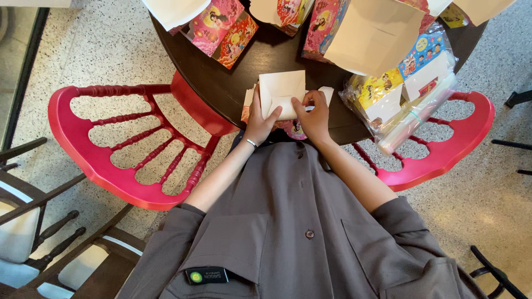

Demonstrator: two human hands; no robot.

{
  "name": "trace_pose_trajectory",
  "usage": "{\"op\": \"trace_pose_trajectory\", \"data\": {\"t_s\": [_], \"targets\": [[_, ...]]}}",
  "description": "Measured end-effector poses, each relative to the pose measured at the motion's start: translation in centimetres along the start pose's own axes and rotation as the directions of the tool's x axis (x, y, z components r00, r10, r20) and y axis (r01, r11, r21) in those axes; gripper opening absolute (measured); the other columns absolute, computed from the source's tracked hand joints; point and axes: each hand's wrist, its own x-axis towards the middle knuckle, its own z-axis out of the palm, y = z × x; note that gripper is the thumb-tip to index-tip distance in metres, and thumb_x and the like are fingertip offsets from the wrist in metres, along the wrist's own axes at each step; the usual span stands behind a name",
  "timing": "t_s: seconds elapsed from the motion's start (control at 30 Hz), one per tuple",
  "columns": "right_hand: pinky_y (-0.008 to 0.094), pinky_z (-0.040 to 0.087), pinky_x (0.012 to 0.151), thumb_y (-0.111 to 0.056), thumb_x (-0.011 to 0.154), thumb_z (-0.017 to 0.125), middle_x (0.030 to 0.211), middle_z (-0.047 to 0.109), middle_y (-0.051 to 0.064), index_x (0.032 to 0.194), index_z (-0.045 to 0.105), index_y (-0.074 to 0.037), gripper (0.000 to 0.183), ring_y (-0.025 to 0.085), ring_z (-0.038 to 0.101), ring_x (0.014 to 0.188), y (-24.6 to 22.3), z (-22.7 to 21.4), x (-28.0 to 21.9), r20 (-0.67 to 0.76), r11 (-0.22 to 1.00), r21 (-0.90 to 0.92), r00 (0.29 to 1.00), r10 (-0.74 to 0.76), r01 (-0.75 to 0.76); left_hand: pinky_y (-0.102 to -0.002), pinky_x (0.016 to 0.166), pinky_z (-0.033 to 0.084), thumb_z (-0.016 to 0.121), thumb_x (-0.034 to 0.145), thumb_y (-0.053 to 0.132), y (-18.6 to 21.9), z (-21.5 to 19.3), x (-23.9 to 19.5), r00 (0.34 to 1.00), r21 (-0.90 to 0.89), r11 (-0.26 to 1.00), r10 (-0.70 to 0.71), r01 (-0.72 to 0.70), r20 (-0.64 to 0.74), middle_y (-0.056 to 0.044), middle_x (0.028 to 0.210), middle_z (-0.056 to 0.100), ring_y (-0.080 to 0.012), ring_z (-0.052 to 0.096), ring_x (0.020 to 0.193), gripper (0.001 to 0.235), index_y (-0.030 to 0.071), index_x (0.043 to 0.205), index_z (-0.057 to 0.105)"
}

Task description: The person assembles small, flat-packed, colorful paper boxes at a round table. They fold the flaps and tuck them into slots to form the box shape, then place the finished boxes on the table.

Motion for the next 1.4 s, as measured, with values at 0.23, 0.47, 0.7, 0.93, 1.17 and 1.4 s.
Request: {"op": "trace_pose_trajectory", "data": {"t_s": [0.23, 0.47, 0.7, 0.93, 1.17, 1.4], "targets": [[0.033, 0.051, 0.078, -0.014, 0.09, 0.08, 0.092, 0.054, 0.008, 0.086, 0.049, -0.004, 0.033, 0.02, 0.057, 0.081, 0.9, 0.5, -0.1, -0.019, 1.0, 0.029, 1.0, -0.011, 0.011, -0.04, 0.112, 0.046, 0.075, 0.091, 0.023, -0.9, 0.8, 0.3, 0.992, 0.04, 0.997, -0.06, 0.065, -0.115, -0.022, 0.15, 0.051, -0.0296, 0.055, 0.135, 0.09, 0.001, 0.16, 0.022], [0.03, 0.053, 0.08, -0.017, 0.098, 0.074, 0.109, 0.058, 0.006, 0.11, 0.049, -0.006, 0.03, 0.017, 0.06, 0.1, 1.9, 0.5, -0.4, 0.077, 0.962, 0.231, 0.988, 0.133, -0.147, -0.041, 0.116, 0.044, 0.07, 0.099, 0.034, -1.1, 1.2, 0.5, 0.978, 0.071, 0.99, -0.105, 0.119, -0.179, -0.023, 0.15, 0.053, -0.0307, 0.056, 0.138, 0.081, -0.001, 0.16, 0.028], [0.035, 0.027, 0.124, -0.016, 0.11, 0.056, 0.168, 0.03, 0.02, 0.165, 0.016, -0.001, 0.069, 0.026, 0.031, 0.155, 3.0, 0.4, -0.8, 0.295, 0.969, 0.213, 0.954, 0.059, -0.126, -0.043, 0.124, 0.029, 0.066, 0.101, 0.041, -0.8, -0.3, -0.1, 0.999, 0.294, 0.956, 0.034, -0.022, -0.035, -0.024, 0.163, 0.035, -0.0359, 0.037, 0.15, 0.092, -0.002, 0.163, 0.013], [0.034, 0.025, 0.125, -0.015, 0.109, 0.048, 0.17, 0.03, 0.019, 0.166, 0.013, -0.002, 0.069, 0.026, 0.031, 0.155, 2.9, 2.1, -0.7, 0.287, 0.917, 0.359, 0.955, 0.067, -0.172, -0.038, 0.126, 0.025, 0.051, 0.11, 0.035, -0.3, 0.9, 0.0, 0.996, 0.059, 0.997, -0.049, 0.053, -0.077, -0.021, 0.171, 0.023, -0.0308, 0.029, 0.157, 0.078, 0.0, 0.165, 0.009], [0.033, 0.032, 0.122, -0.016, 0.11, 0.05, 0.166, 0.037, 0.015, 0.162, 0.029, -0.002, 0.058, 0.023, 0.04, 0.149, 0.3, 1.9, -0.9, 0.161, 0.884, 0.434, 0.98, 0.117, -0.177, -0.039, 0.124, 0.031, 0.06, 0.104, 0.031, 1.6, 0.3, -0.5, 0.994, -0.151, 0.985, -0.092, 0.083, -0.057, -0.018, 0.169, 0.026, -0.0283, 0.034, 0.153, 0.085, 0.004, 0.166, 0.008], [0.034, 0.043, 0.112, -0.014, 0.099, 0.068, 0.143, 0.061, 0.013, 0.136, 0.064, -0.001, 0.04, 0.021, 0.056, 0.134, -1.5, -1.3, -0.2, 0.311, 0.954, 0.297, 0.949, -0.051, -0.046, -0.041, 0.114, 0.05, 0.08, 0.099, 0.021, -0.3, -5.7, -0.4, 0.993, 0.28, 0.954, 0.115, -0.11, 0.001, -0.016, 0.136, 0.05, -0.0266, 0.057, 0.129, 0.053, 0.007, 0.141, 0.051]]}}
